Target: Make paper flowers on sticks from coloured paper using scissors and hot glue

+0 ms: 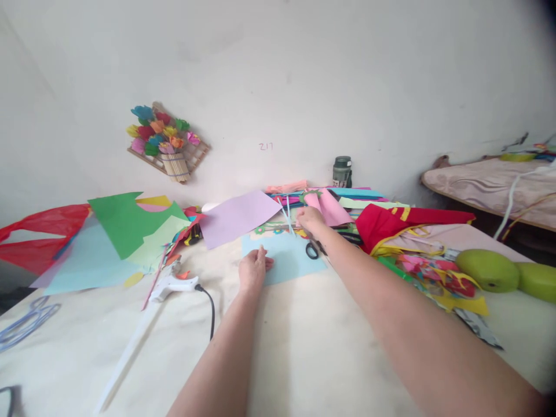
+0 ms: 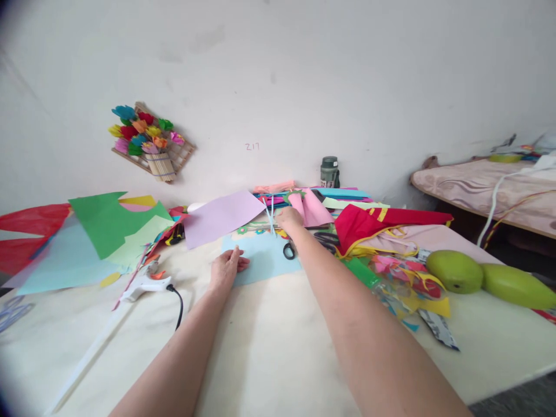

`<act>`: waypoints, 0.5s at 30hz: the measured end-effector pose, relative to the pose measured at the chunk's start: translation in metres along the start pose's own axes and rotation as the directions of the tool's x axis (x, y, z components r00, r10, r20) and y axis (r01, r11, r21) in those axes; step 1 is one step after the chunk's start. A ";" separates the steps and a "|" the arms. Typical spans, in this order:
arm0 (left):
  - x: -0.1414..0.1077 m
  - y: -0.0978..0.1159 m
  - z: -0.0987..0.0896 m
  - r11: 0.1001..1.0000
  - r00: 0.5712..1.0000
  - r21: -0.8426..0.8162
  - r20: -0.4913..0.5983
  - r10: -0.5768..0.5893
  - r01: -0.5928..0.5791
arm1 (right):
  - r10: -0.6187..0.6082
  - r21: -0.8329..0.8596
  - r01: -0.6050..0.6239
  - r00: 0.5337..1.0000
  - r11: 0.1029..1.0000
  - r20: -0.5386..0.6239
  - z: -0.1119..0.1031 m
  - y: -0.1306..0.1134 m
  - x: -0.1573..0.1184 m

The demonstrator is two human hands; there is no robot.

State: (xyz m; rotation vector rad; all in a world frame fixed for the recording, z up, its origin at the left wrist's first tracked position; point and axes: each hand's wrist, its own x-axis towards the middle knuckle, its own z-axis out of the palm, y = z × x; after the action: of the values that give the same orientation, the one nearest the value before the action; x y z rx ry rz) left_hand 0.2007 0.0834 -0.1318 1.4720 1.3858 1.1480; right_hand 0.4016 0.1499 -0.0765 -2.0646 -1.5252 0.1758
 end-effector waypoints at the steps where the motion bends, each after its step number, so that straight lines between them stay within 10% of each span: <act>1: 0.000 0.000 0.000 1.000 1.000 0.018 -0.003 0.004 -0.004 | -0.018 -0.017 0.018 1.000 1.000 -0.007 -0.001 0.000 -0.003; 15: -0.004 0.004 -0.002 0.992 0.999 0.115 -0.009 0.054 -0.053 | -0.451 -0.367 0.465 0.883 0.805 0.130 0.030 -0.023 -0.025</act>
State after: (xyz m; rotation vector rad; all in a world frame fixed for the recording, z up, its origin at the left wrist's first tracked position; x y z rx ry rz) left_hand 0.2002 0.0794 -0.1283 1.5943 1.4493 1.1275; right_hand 0.3608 0.1425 -0.0952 -1.8963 -2.1759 -0.3039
